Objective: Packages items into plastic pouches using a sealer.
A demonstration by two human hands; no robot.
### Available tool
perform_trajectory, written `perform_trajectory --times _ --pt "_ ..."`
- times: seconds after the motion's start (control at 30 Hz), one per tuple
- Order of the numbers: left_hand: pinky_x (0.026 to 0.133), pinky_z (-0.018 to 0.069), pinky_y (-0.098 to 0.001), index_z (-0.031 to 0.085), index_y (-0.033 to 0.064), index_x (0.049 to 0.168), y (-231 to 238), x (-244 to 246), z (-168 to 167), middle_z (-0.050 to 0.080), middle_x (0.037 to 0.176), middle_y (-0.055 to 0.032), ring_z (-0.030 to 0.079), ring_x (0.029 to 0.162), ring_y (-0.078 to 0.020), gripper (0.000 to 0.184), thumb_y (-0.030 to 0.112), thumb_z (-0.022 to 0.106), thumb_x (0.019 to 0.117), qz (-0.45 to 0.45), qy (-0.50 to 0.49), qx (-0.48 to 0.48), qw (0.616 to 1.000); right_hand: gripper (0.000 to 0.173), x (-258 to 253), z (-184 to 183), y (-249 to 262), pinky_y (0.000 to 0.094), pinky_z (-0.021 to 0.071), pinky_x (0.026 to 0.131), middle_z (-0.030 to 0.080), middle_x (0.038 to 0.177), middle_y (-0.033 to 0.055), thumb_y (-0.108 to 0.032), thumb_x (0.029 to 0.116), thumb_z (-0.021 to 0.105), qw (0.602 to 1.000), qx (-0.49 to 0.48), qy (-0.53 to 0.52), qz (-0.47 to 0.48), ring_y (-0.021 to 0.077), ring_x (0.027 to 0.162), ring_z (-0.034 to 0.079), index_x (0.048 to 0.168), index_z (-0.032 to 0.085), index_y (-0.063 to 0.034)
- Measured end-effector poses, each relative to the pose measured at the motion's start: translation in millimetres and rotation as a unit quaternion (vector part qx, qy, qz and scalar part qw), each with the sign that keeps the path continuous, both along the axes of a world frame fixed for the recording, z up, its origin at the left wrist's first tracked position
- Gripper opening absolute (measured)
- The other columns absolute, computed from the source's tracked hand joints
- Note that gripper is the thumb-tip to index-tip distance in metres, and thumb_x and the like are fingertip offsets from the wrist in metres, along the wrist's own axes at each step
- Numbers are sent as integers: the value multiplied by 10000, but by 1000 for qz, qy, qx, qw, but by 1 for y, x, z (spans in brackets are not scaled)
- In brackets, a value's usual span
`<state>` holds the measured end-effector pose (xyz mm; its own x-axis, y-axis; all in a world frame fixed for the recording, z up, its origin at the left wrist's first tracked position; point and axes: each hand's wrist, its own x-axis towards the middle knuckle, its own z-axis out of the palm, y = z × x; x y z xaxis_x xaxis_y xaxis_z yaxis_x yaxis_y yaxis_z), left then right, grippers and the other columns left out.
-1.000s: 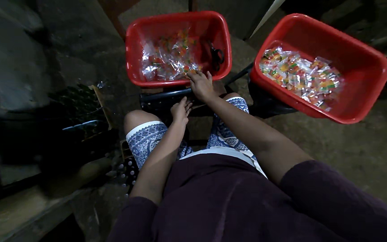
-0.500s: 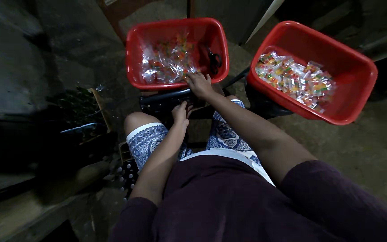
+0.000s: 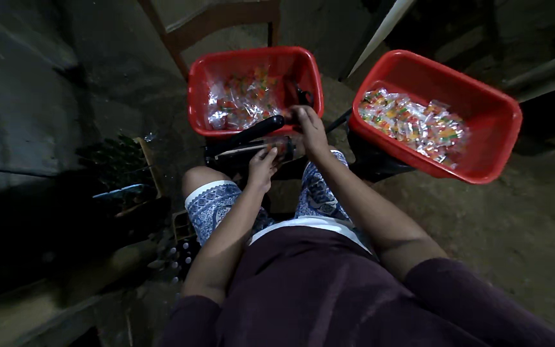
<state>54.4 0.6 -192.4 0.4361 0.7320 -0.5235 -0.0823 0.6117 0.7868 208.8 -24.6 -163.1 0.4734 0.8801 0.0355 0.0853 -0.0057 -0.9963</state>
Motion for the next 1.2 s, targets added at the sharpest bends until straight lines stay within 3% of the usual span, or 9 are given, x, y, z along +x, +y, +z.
perform_trajectory --times 0.1,0.2,0.3,0.43,0.53,0.6,0.87,1.1,1.2 --pt "866 576 -355 560 15 1304 -12 -7 16 678 1113 -117 683 953 -180 279 161 545 1067 -28 6 13 1000 370 -12 -11 -38 328 536 877 639 1146 108 -271 1109 391 994 -41 90 -54 133 1010 631 1307 507 19" --pt "867 574 -361 571 20 1283 -27 -14 30 670 1119 -105 676 966 -177 258 153 552 1063 -50 2 42 998 305 -24 -8 -64 296 548 880 638 1092 48 -209 1084 442 992 -10 125 -1 82 968 632 1253 563 13" --pt "855 584 -354 606 19 1231 -39 -19 39 686 1079 -83 684 939 -161 209 109 572 1045 -61 -10 88 994 91 -33 6 -74 269 560 818 657 907 -6 -86 1016 575 990 4 142 7 52 835 639 1030 645 -29" --pt "885 569 -339 593 28 1311 -44 -29 61 645 1155 -69 649 976 -134 292 82 591 1024 -75 -6 188 979 79 -34 20 -83 243 556 765 666 839 -31 -59 985 618 991 19 129 33 33 779 634 914 653 -64" --pt "806 586 -313 678 25 1084 -43 -33 73 682 977 -23 658 842 -90 129 124 635 1012 -61 24 239 969 95 -38 29 -91 236 546 754 656 832 -34 -87 1005 612 992 4 113 53 25 764 618 928 664 -64" --pt "803 600 -334 676 30 1033 -45 -33 79 682 946 -23 669 823 -100 127 147 628 1021 -55 24 228 972 118 -39 32 -93 246 552 772 661 823 -34 -99 1013 591 991 9 126 54 31 772 630 923 660 -67" --pt "829 599 -318 669 1 1056 -52 -27 86 700 980 -42 686 853 -115 189 99 507 1070 -17 0 185 983 204 -41 38 -97 248 535 766 634 811 -42 -136 1061 495 984 5 172 49 39 761 608 910 627 -94" --pt "788 595 -314 655 51 1143 -54 -29 86 702 1008 -41 686 839 -126 399 298 343 1129 -25 0 124 992 246 -44 35 -93 247 540 769 618 788 -42 -129 1077 457 978 7 206 18 39 740 602 892 613 -88" --pt "779 598 -313 605 77 1273 -52 -28 83 688 1039 -45 688 860 -132 266 212 452 1102 -30 -21 113 993 248 -44 35 -91 240 536 750 618 784 -36 -141 1084 456 977 -6 215 11 39 727 596 901 614 -85"
